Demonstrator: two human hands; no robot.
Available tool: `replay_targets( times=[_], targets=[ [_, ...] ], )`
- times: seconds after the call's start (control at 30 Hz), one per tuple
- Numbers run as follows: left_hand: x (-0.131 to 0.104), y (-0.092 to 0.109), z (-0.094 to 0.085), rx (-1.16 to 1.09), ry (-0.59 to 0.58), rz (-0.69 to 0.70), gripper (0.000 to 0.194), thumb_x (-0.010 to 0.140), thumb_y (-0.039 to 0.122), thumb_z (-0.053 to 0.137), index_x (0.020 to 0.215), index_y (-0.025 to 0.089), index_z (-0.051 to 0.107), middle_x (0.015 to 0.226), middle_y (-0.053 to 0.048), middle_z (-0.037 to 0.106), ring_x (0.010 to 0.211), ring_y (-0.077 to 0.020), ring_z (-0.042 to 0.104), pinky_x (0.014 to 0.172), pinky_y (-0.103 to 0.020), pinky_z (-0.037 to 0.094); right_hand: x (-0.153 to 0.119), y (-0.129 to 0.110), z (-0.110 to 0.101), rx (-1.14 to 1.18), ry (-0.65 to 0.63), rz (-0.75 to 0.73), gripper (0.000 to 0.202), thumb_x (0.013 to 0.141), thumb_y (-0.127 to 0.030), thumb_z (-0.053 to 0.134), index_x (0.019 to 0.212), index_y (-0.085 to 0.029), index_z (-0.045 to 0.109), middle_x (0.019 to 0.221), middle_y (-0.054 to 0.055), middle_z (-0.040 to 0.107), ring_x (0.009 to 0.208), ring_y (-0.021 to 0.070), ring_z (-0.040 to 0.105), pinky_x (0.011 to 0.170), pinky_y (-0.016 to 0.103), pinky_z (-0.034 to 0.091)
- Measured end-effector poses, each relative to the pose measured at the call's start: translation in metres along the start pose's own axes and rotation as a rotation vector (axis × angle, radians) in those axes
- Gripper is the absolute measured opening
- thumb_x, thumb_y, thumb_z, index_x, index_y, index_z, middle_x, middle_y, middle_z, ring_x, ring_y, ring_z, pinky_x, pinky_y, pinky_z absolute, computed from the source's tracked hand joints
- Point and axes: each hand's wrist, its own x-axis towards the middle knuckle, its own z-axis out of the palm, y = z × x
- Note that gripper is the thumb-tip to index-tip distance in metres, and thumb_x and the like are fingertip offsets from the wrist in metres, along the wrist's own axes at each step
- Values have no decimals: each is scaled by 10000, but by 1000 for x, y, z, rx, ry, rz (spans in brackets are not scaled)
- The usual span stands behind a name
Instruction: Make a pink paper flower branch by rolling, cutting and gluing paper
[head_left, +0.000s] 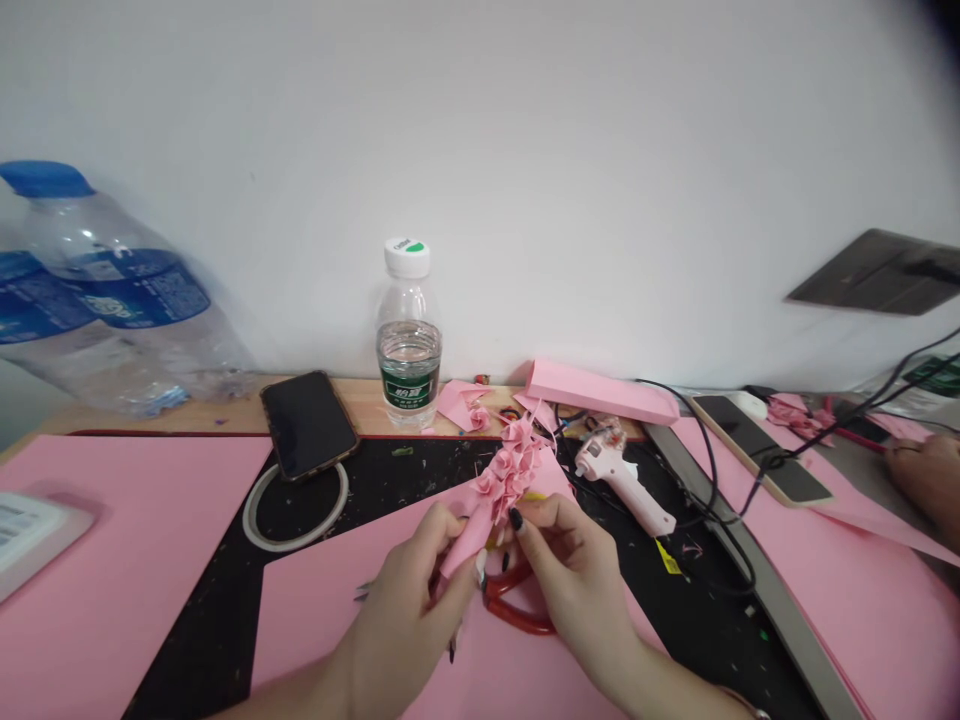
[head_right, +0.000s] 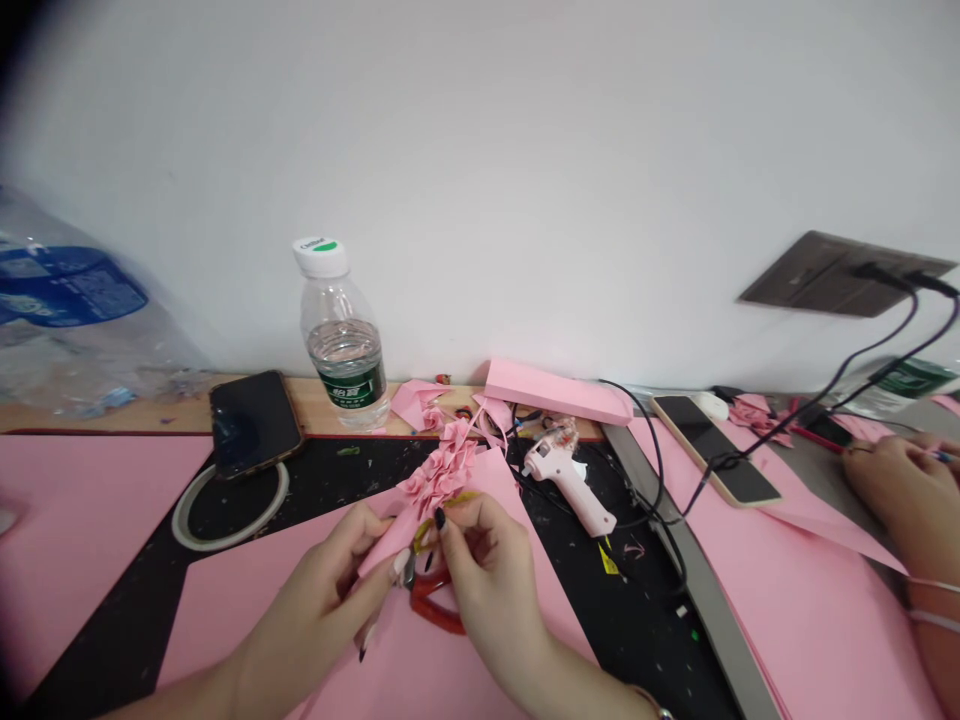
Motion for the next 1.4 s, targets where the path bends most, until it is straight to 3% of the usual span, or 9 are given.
replay_targets(
  times=[0.43, 0.7, 1.2, 1.4],
  targets=[
    [0, -1, -1, -4, 8, -1, 110, 939, 344, 424, 912, 240, 448, 580, 72, 481, 443, -103, 442, 426, -197, 377, 0, 0, 1, -19, 4, 4, 211, 856, -343, 594, 715, -192, 549, 615, -9, 590, 526, 121, 556, 512, 237, 477],
    [0, 1, 1, -98, 35, 1, 166, 921, 345, 458, 816, 233, 395, 611, 80, 457, 421, -78, 415, 400, -184, 380, 3, 0, 0, -61, 68, -38, 194, 822, -301, 626, 685, -188, 548, 632, -12, 581, 560, 118, 534, 524, 224, 451],
    [-1, -4, -1, -3, -3, 31, 82, 940, 320, 426, 911, 246, 444, 560, 80, 471, 427, -101, 449, 414, -190, 387, 3, 1, -1, -74, 54, -38, 259, 841, -372, 606, 669, -200, 517, 605, -11, 571, 516, 128, 544, 497, 243, 450],
    [-1, -5, -1, 24, 2, 37, 103, 944, 333, 419, 890, 249, 445, 560, 79, 479, 426, -102, 460, 422, -192, 389, 3, 2, -1, -68, 52, -36, 242, 847, -329, 601, 666, -193, 517, 613, -13, 568, 527, 116, 526, 506, 232, 425]
  ],
)
